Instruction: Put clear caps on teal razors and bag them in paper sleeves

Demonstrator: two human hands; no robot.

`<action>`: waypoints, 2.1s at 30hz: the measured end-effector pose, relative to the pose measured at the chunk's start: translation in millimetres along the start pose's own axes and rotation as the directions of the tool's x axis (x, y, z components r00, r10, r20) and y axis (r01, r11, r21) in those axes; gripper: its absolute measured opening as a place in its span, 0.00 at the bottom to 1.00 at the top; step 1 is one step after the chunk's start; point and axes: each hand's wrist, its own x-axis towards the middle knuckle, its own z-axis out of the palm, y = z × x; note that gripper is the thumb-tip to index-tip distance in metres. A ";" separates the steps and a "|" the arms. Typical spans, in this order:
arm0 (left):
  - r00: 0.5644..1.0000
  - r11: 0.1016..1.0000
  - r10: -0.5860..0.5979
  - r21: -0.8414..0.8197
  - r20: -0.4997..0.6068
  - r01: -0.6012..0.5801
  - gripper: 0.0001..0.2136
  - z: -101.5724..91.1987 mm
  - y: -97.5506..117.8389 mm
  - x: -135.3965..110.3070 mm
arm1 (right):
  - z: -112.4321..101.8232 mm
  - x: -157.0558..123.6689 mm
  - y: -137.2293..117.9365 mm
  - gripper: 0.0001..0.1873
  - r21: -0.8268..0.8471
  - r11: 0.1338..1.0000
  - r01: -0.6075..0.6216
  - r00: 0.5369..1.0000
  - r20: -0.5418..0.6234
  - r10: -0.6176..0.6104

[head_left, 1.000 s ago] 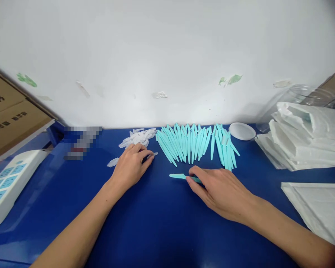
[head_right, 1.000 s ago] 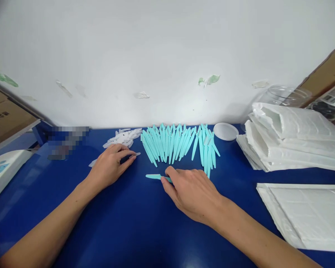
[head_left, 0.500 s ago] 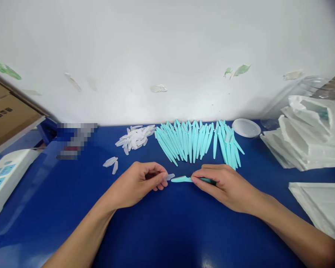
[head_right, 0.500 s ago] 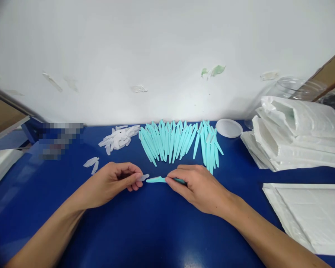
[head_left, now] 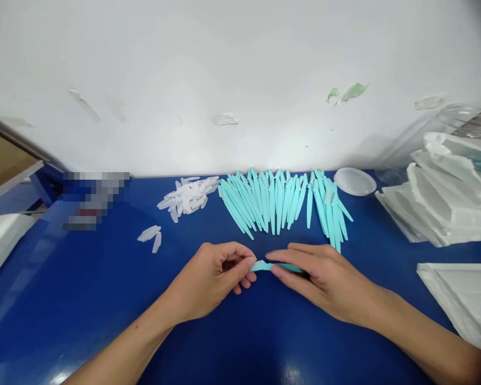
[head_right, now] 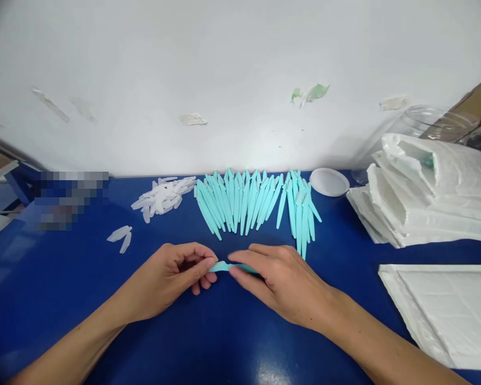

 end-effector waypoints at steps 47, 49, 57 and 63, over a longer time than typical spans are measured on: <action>0.728 0.550 0.534 0.830 -0.430 0.087 0.13 -66.9 -40.5 35.9 | -4.4 118.3 -14.8 0.17 -0.219 0.915 -0.340 0.928 -0.236 0.288; 0.722 0.599 0.530 0.799 -0.445 0.053 0.12 -67.6 -37.4 34.1 | -17.4 106.6 -14.3 0.16 -0.144 0.933 -0.330 0.931 -0.212 0.297; 0.901 0.992 0.125 0.047 -0.416 -0.117 0.17 -43.8 -6.6 11.8 | -49.0 22.5 1.6 0.16 0.386 0.847 -0.365 0.931 0.159 0.329; 0.951 0.988 -0.018 -0.153 -0.309 -0.031 0.13 -25.8 -0.7 7.9 | -37.4 13.4 5.4 0.17 0.392 0.839 -0.378 0.925 0.183 0.332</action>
